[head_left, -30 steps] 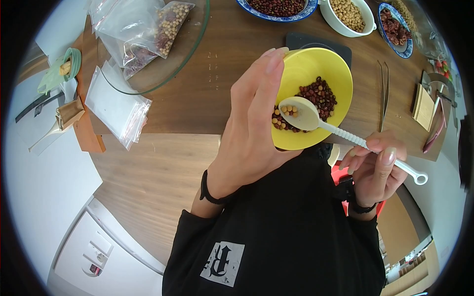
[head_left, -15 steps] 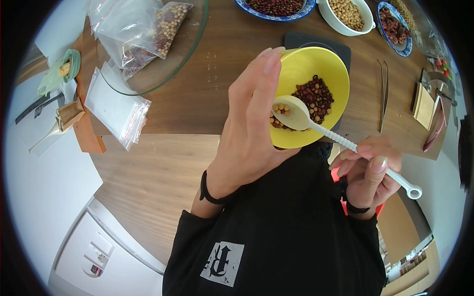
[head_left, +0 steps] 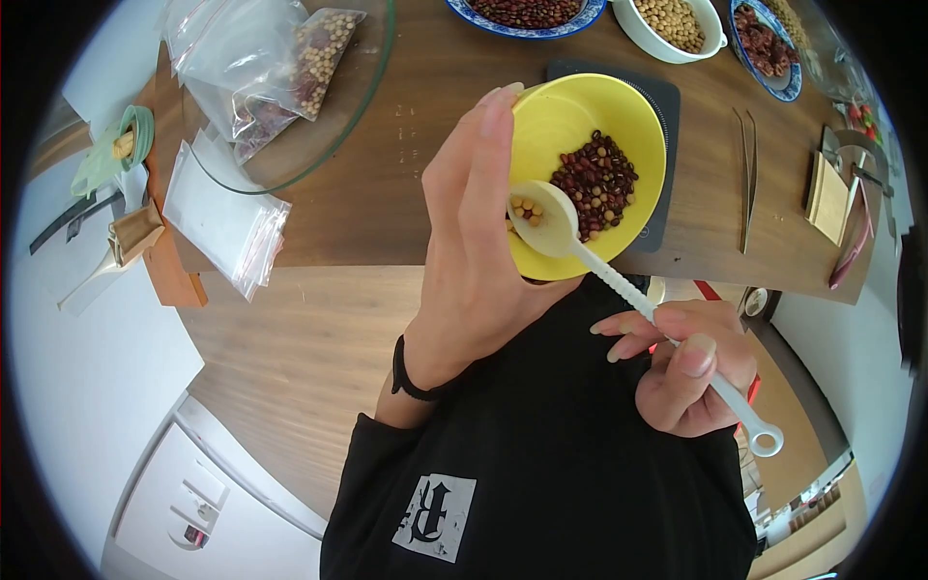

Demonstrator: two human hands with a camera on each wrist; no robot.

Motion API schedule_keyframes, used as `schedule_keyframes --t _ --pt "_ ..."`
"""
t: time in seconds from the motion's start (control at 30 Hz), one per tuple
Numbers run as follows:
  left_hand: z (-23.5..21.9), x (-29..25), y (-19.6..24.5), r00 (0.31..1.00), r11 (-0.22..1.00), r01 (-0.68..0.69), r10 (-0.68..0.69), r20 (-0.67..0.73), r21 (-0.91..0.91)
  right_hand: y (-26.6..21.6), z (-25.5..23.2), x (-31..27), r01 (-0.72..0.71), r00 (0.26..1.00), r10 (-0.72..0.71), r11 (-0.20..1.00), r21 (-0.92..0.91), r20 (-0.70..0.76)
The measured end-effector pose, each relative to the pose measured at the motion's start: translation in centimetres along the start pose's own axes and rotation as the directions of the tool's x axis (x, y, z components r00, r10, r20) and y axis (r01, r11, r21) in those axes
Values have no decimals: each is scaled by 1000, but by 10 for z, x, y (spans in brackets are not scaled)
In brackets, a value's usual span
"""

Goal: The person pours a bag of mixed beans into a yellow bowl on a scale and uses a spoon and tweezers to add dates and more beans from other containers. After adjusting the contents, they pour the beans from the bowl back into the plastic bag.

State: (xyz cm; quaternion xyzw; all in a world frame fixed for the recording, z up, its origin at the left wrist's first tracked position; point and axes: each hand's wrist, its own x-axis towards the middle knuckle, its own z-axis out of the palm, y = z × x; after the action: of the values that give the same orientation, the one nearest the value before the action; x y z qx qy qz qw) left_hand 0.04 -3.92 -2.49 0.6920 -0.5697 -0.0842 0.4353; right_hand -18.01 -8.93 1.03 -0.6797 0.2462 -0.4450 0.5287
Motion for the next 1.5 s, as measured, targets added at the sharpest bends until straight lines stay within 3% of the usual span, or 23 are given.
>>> schedule_keyframes --t 0.23,0.4,0.57,0.67,0.73,0.8,0.97,1.13,1.37,1.5 --pt "-4 0 7 994 993 107 -106 13 -57 4 8 -7 35 999 -36 999 -29 -34" --pt "-1 -2 6 998 997 55 -57 -38 -52 1 9 -7 35 997 -38 998 -45 -64" --pt "2 -4 2 996 995 41 -47 -69 -88 4 3 -1 -98 995 101 986 136 -18" --pt "-1 -4 1 998 997 25 -29 -58 -72 7 0 -3 -141 988 149 978 152 -45" --pt "-3 -3 2 1000 998 18 -17 -14 57 7 -3 -7 -150 987 156 977 149 -28" --pt "-1 -4 0 1000 998 0 2 -29 62 8 -3 -10 -215 964 243 952 219 -112" --pt "-2 -4 3 1000 999 21 -20 -11 39 12 -6 -9 -189 974 208 964 186 -88" --pt "-2 -4 3 1000 998 -3 4 -22 69 10 -9 -8 -39 999 41 996 75 -22" --pt "2 -6 -2 997 999 -31 30 -68 -20 13 -8 -8 0 998 0 1000 0 -57" --pt "-1 -3 5 999 1000 29 -29 -36 1 13 -10 -2 24 999 -24 1000 -6 21"
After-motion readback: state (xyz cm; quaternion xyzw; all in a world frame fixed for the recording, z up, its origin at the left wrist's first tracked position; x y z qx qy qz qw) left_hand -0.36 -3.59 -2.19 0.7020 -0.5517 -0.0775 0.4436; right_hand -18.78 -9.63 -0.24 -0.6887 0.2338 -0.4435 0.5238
